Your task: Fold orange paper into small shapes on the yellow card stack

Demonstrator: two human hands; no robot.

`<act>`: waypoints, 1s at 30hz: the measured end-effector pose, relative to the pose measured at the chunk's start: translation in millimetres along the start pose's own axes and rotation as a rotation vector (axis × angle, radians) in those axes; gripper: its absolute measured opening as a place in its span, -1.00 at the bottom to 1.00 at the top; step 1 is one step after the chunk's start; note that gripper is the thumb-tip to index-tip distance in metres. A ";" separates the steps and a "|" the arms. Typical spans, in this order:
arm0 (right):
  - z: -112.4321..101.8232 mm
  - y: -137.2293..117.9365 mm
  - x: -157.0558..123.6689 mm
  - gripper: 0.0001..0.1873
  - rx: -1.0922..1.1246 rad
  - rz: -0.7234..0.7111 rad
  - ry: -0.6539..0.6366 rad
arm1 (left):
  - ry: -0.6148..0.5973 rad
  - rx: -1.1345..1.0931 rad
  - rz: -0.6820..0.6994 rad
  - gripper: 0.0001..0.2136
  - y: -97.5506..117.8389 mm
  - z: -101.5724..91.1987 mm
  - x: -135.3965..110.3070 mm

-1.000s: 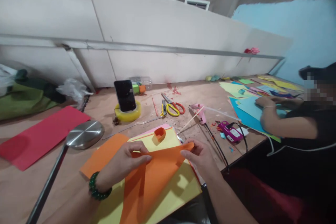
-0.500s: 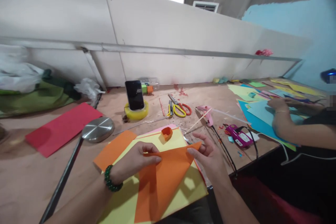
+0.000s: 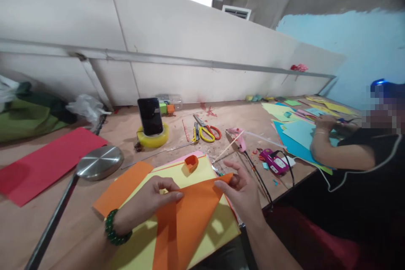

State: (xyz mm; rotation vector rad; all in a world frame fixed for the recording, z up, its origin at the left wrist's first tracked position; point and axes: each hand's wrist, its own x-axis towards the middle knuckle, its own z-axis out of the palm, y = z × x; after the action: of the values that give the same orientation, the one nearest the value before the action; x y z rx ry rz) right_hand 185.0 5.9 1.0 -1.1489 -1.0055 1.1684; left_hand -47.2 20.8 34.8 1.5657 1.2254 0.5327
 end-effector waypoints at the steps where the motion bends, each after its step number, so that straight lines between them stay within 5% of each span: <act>1: -0.5 0.9 0.2 -0.36 0.001 -0.008 0.000 | 0.003 0.015 0.009 -0.71 -0.4 -0.5 0.1; 30: -8.0 -10.6 8.2 -0.38 -0.155 -0.069 0.052 | 0.026 0.091 -0.060 -0.72 2.7 -5.7 -0.5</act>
State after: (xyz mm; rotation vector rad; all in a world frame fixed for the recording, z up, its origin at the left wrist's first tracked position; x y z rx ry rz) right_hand 195.5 12.7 10.3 -1.2503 -1.1017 1.0153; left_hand -50.9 23.0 39.5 1.5962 1.3285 0.4656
